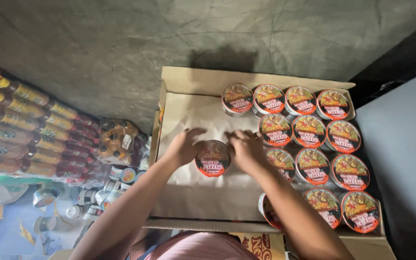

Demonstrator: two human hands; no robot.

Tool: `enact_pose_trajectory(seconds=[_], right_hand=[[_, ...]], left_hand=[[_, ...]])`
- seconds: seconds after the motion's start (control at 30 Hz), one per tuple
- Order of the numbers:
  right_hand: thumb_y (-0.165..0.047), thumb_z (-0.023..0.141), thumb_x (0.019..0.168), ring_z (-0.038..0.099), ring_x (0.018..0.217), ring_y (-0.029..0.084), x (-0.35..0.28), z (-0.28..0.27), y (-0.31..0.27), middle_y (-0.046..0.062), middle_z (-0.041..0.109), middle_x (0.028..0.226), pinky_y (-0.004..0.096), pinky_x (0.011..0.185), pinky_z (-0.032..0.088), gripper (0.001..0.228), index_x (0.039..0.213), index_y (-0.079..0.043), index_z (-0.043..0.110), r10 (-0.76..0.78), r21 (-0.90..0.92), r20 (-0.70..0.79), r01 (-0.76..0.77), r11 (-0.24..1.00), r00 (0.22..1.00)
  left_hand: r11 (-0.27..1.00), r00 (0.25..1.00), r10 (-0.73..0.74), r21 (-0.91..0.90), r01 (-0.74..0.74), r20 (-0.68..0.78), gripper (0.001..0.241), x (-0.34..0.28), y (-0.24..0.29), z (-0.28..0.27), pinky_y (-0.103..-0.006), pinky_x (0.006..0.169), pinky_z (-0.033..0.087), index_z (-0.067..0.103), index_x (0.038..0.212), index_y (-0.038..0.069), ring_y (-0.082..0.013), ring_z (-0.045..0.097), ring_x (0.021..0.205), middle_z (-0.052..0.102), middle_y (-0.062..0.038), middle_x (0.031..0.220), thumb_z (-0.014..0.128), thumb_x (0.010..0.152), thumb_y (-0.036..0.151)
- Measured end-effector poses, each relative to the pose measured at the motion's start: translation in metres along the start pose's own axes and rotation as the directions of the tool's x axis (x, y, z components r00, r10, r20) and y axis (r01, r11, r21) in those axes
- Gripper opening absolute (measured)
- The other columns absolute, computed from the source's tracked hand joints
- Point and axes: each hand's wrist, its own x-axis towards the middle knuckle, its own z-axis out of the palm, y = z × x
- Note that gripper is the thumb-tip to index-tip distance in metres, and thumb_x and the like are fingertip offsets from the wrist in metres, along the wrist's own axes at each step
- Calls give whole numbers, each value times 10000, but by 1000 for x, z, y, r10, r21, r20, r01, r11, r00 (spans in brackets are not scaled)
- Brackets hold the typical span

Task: Organizing and transferring cup noodle containers between cardboard boxes in a storage area.

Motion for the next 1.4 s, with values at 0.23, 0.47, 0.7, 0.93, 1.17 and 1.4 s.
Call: enact_pose_trajectory(seconds=[0.23,0.47,0.7,0.93,1.17,1.4], right_hand=[[-163,714,856,691,877,365,-16,-15,-23,159,696,980,444,746,549,472,1314,-65,657,43,361,120,-84,929,992],[-109,702,844,697,1012,375,-22,-10,-15,181,671,1227,439,830,569,480,1314,-33,640,59,253,-59,-42,967,997],[-91,690,809,610,1212,430,-25,-11,9,263,527,1469,467,992,515,511,1308,12,648,69,131,-20,-66,989,997],[-226,745,839,521,1259,534,-22,-27,8,285,525,1439,551,1043,451,321,1055,12,726,7,2,-50,-7,1000,999],[-211,712,867,504,1334,411,-25,-23,8,152,586,1449,562,1030,456,252,1087,-103,767,53,-131,-31,-57,990,998],[-323,685,832,366,1386,457,-10,-42,9,174,495,1456,783,1036,264,301,1113,-279,781,94,-144,2,-93,985,996]], left_hand=[[895,932,-342,-259,362,121,404,-42,-26,20,-353,588,584,617,1318,67,-226,741,713,703,-150,1230,685,936,178],[691,922,-369,-630,355,115,402,-24,8,34,-297,629,625,589,1358,72,-207,740,764,637,-122,1265,611,958,32],[680,923,-376,-651,338,86,426,9,41,51,-313,689,661,598,1340,53,-219,748,811,644,-95,1244,634,920,-1],[661,931,-354,-678,320,93,394,34,46,64,-308,693,667,587,1314,14,-214,745,868,669,-129,1233,626,922,11],[656,912,-373,-646,391,173,323,43,37,56,-282,701,660,613,1248,-10,-200,746,832,702,-99,1135,655,931,38],[796,914,-382,-454,399,134,302,51,42,51,-323,623,585,617,1201,8,-237,745,790,681,-112,1062,688,919,87]])
